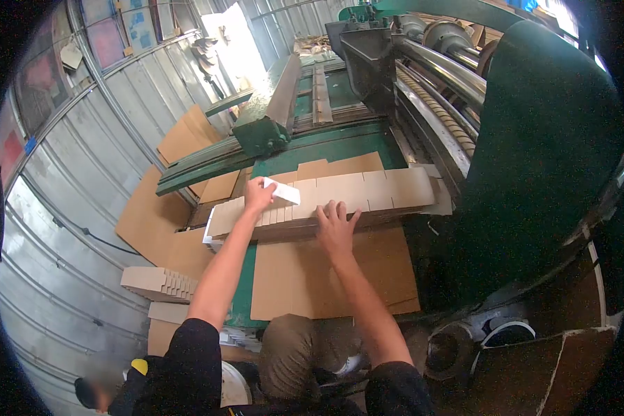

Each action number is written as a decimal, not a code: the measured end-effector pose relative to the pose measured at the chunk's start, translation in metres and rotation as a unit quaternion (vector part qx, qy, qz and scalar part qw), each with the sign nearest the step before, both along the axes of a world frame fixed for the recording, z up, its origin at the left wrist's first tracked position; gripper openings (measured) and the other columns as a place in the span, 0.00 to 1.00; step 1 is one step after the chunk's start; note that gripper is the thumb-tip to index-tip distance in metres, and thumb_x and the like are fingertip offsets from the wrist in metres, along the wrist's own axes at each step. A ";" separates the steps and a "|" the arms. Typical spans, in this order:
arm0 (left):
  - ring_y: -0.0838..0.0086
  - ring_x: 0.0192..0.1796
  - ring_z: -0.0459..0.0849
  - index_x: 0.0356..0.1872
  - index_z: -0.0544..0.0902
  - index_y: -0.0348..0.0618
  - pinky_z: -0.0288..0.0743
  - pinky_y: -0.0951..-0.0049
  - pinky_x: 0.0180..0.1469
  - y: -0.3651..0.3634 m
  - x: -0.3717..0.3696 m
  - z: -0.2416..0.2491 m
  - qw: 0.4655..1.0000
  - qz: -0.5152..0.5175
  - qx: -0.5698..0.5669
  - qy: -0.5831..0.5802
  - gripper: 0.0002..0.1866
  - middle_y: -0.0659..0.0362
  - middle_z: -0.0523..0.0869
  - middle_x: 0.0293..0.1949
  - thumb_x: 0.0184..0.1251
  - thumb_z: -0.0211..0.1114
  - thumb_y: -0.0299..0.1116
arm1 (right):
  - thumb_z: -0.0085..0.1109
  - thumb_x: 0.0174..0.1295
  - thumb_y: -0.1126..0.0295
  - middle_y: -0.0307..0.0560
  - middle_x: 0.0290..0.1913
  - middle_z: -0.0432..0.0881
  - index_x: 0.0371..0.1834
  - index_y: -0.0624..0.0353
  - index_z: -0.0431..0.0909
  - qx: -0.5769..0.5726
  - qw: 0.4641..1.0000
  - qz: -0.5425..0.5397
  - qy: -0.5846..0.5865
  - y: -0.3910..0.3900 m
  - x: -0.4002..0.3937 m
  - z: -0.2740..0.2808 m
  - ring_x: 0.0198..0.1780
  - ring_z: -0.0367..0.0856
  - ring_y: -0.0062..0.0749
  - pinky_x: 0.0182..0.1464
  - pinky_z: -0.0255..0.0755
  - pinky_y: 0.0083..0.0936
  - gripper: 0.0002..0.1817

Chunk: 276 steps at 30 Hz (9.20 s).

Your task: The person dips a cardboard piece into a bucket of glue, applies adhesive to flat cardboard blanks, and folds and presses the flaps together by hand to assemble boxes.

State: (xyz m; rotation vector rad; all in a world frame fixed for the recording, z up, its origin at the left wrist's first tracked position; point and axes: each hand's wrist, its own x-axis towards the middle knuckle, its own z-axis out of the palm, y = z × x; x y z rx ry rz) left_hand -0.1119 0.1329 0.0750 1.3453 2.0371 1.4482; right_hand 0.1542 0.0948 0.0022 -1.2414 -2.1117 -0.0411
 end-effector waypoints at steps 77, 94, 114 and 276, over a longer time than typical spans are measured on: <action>0.63 0.33 0.92 0.35 0.89 0.34 0.84 0.62 0.39 -0.013 -0.005 -0.004 0.996 0.016 0.025 0.081 0.11 0.48 0.92 0.32 0.59 0.74 0.33 | 0.59 0.68 0.66 0.52 0.74 0.71 0.76 0.37 0.70 -0.059 0.979 0.004 -0.194 0.005 -0.011 0.032 0.73 0.69 0.55 0.67 0.65 0.77 0.31; 0.55 0.39 0.92 0.37 0.89 0.33 0.83 0.60 0.45 -0.104 -0.216 -0.023 0.978 0.126 -0.016 0.163 0.14 0.46 0.93 0.36 0.56 0.75 0.35 | 0.60 0.68 0.64 0.52 0.74 0.67 0.80 0.38 0.67 -0.067 0.973 0.008 -0.220 0.004 -0.015 0.034 0.74 0.67 0.55 0.65 0.69 0.70 0.34; 0.67 0.30 0.83 0.31 0.84 0.33 0.76 0.59 0.38 -0.130 -0.237 -0.051 0.978 0.165 0.044 0.123 0.14 0.52 0.85 0.26 0.59 0.77 0.35 | 0.63 0.65 0.66 0.50 0.71 0.69 0.78 0.36 0.68 -0.074 0.976 0.006 -0.204 0.003 -0.017 0.036 0.71 0.70 0.53 0.65 0.70 0.71 0.36; 0.57 0.66 0.80 0.70 0.73 0.36 0.74 0.61 0.70 -0.294 0.060 -0.118 0.942 -0.307 -0.116 0.073 0.45 0.48 0.77 0.66 0.47 0.85 0.31 | 0.92 0.20 0.44 0.63 0.82 0.55 0.67 0.39 0.72 -0.281 0.895 0.288 -0.191 -0.113 0.041 -0.037 0.84 0.48 0.70 0.73 0.46 0.90 0.60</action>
